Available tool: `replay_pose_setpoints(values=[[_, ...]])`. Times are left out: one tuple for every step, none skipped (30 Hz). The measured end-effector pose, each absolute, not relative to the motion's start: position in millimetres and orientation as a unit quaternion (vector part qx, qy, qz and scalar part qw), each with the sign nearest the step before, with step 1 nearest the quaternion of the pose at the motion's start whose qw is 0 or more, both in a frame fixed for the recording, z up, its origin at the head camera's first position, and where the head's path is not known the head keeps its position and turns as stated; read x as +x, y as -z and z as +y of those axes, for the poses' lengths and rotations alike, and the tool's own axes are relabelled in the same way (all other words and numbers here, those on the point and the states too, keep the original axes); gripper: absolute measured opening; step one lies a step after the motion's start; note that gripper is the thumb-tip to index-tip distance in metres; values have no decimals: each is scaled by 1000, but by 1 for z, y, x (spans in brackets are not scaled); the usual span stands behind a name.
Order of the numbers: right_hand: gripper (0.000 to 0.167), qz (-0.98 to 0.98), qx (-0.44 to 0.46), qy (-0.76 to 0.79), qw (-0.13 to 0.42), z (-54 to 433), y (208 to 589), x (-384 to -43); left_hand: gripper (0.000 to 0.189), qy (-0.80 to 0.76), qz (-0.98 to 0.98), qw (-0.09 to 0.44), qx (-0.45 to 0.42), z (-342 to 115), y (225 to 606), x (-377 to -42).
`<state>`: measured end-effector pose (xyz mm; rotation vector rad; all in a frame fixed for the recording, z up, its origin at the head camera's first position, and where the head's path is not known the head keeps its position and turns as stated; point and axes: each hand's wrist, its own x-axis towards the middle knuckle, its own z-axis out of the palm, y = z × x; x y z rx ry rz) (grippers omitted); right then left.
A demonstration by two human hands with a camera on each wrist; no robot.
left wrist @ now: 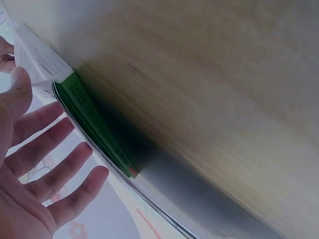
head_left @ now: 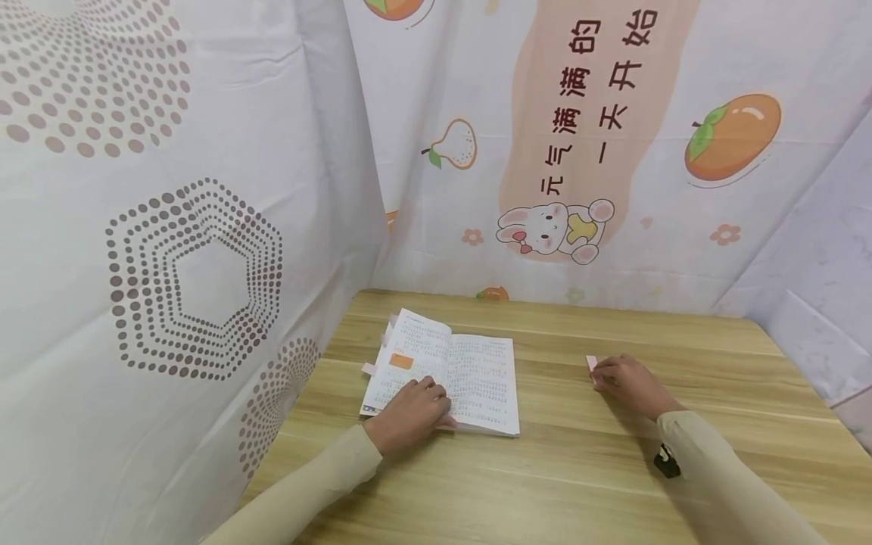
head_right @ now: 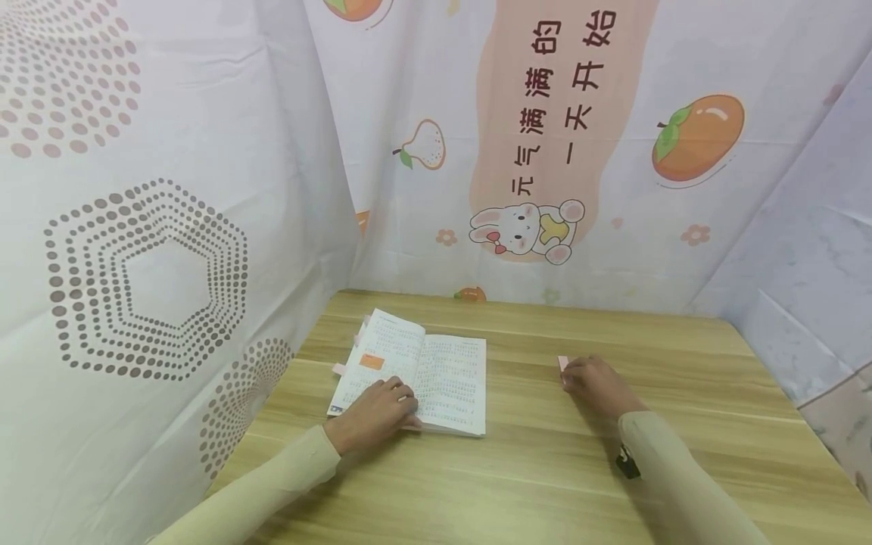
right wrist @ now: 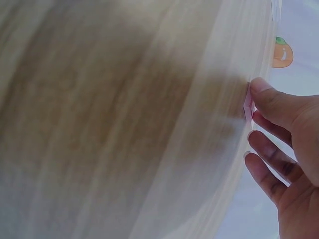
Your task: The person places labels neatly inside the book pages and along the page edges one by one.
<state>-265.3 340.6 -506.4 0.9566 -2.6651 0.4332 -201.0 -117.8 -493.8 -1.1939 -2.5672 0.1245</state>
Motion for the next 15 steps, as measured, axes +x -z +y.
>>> replay_pose_setpoints(values=[[14, -922, 329, -151, 137, 341, 507, -265, 37, -43, -894, 153, -418, -118, 494, -201], [14, -923, 327, -152, 136, 341, 508, -265, 34, -42, -893, 154, -422, -118, 494, -201], [13, -923, 326, -153, 135, 342, 509, -265, 31, -41, -891, 156, -425, -118, 493, -201], [13, -924, 325, -153, 133, 343, 509, -266, 28, -40, -889, 158, -428, -118, 493, -201], [13, -924, 323, -153, 132, 343, 510, -266, 25, -39, -888, 160, -430, -118, 493, -201], [12, -925, 323, -153, 131, 344, 511, -267, 23, -37, -887, 163, -430, -117, 493, -200], [12, -925, 323, -153, 129, 345, 512, -268, 23, -33, -887, 166, -429, -117, 493, -200], [11, -925, 323, -153, 129, 345, 513, -268, 25, -31, -887, 169, -428, -117, 494, -200], [11, -925, 323, -153, 128, 346, 514, -269, 31, -30, -889, 172, -424, -116, 494, -200], [11, -926, 323, -152, 126, 346, 514, -269, 38, -28, -891, 175, -419, -116, 495, -199], [11, -926, 322, -152, 126, 346, 514, -269, 46, -24, -893, 178, -412, -115, 496, -199], [11, -926, 323, -153, 125, 346, 514, -270, 54, -24, -895, 182, -407, -115, 497, -199], [11, -926, 323, -153, 124, 346, 514, -270, 62, -22, -896, 186, -402, -115, 498, -199], [11, -925, 323, -154, 124, 346, 513, -270, 70, -20, -897, 190, -398, -114, 499, -199], [11, -925, 324, -154, 123, 345, 513, -269, 77, -20, -898, 195, -395, -114, 500, -199]])
